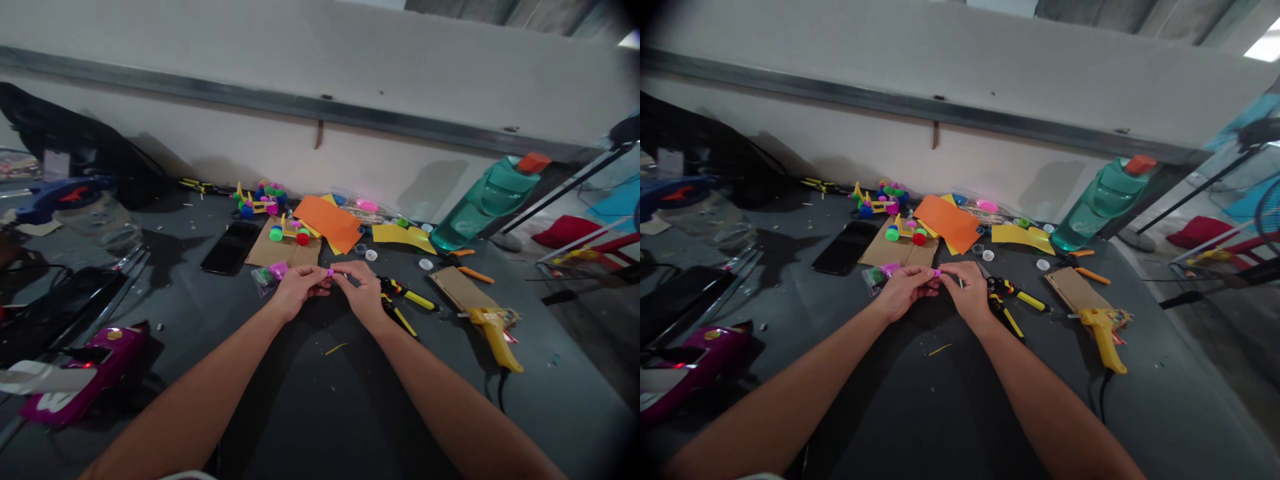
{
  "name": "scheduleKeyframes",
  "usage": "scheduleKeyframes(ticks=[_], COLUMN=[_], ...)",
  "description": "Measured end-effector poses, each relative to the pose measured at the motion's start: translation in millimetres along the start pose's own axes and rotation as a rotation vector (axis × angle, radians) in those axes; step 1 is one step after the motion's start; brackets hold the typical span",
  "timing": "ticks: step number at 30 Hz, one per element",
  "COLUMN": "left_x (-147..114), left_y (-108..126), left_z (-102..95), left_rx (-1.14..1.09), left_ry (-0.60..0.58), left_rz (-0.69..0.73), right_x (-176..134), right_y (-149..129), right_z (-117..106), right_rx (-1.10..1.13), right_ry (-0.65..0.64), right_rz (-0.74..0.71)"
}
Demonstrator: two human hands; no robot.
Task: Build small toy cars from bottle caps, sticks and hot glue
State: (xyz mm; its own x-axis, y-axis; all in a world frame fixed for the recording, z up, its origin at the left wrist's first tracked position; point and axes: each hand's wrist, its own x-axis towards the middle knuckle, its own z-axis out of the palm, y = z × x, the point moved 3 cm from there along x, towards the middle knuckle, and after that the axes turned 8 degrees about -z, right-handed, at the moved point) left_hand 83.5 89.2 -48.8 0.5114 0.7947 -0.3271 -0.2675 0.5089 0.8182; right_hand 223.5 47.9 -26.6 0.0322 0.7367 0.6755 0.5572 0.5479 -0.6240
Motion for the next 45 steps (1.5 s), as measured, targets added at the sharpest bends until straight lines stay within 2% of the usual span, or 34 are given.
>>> scheduleKeyframes(ticks=[13,18,36,45], left_x=[1,3,3,5], left_y=[-2,-3,-1,-2], left_z=[-0.6,-1.9,-3.1,-4.8], left_rx=[0.035,0.036,-0.076,-0.123], left_ry=[-0.005,0.021,0.077,0.075], left_rz=[-0.007,-0.013,-0.022,0.002], right_x=[-1,0,-4,-7], right_y=[1,-1,-1,-1], right_z=[0,1,5,12], right_rx=[-0.053,-0.079,-0.083,-0.129], right_ry=[-0.009,-0.029,-0.072,-0.202], right_rz=[-0.021,-0.093,-0.126,-0.192])
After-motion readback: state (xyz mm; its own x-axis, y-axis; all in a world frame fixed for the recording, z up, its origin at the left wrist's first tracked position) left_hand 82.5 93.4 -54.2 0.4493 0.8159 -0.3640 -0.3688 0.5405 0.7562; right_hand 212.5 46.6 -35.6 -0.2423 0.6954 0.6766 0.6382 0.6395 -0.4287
